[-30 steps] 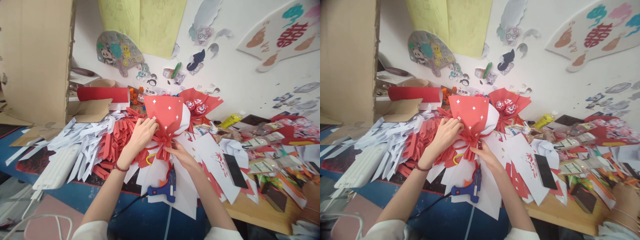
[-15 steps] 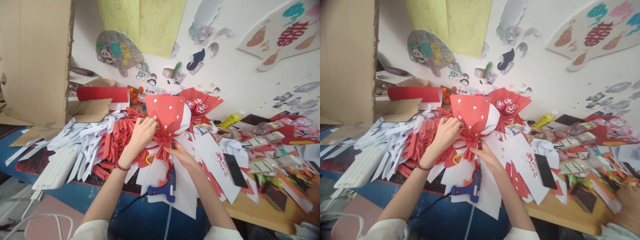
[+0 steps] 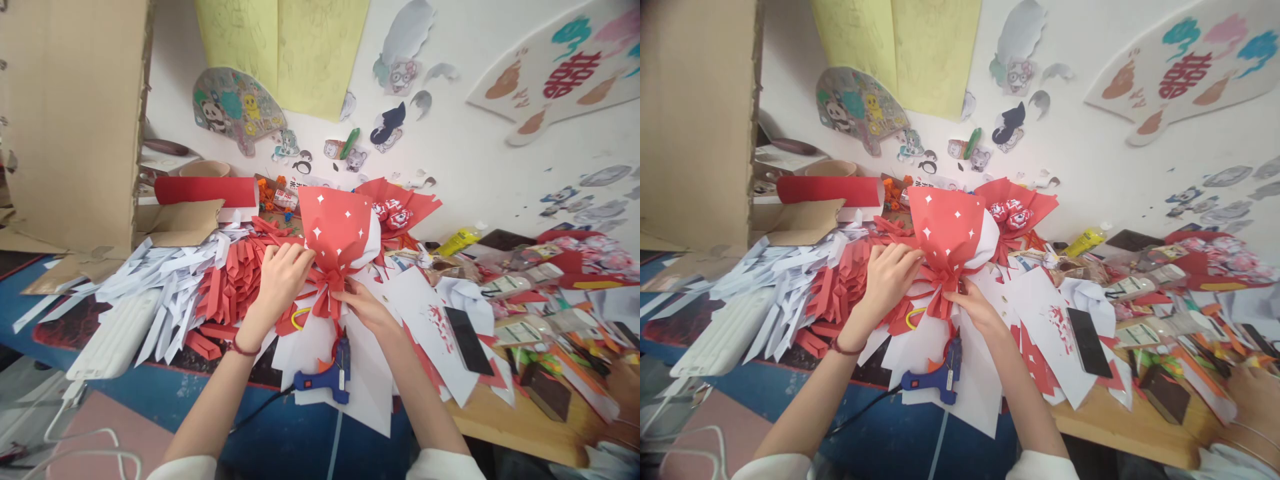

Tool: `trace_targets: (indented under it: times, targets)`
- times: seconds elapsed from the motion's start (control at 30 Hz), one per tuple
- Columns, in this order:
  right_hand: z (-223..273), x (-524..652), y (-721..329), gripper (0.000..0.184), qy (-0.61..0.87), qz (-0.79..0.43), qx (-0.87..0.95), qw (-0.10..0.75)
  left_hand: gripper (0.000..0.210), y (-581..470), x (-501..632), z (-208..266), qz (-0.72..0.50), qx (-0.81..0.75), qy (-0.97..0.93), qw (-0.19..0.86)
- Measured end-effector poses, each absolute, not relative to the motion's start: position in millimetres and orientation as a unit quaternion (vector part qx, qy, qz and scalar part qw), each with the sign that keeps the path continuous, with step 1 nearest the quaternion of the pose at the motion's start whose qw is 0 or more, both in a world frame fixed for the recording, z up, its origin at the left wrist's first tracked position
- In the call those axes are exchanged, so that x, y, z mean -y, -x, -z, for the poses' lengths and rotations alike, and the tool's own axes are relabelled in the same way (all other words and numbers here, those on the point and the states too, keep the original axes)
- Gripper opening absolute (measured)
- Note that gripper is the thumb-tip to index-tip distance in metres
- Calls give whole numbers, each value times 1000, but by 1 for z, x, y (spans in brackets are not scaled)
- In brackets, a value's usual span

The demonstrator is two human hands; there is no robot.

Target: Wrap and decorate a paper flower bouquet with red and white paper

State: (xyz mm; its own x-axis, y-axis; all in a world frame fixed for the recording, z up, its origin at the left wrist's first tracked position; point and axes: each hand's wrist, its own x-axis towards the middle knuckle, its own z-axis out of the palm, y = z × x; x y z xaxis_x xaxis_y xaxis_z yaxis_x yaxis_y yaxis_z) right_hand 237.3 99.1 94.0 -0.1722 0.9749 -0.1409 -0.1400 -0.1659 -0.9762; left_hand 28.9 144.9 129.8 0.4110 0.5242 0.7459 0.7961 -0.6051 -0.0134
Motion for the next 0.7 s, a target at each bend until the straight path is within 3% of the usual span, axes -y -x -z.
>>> trace_targets:
  times: [0.17, 0.33, 0.7]
  targets:
    - [-95, -103, -243, 42, 439, -627, 449, 460, 37, -36, -130, -119, 292, 381, 853, 205]
    - [-98, -107, -246, 33, 440, -625, 458, 455, 47, -47, -134, -115, 269, 409, 854, 178]
    - [-95, -108, -236, 52, 467, -617, 405, 487, 46, -50, -148, -112, 263, 454, 843, 118]
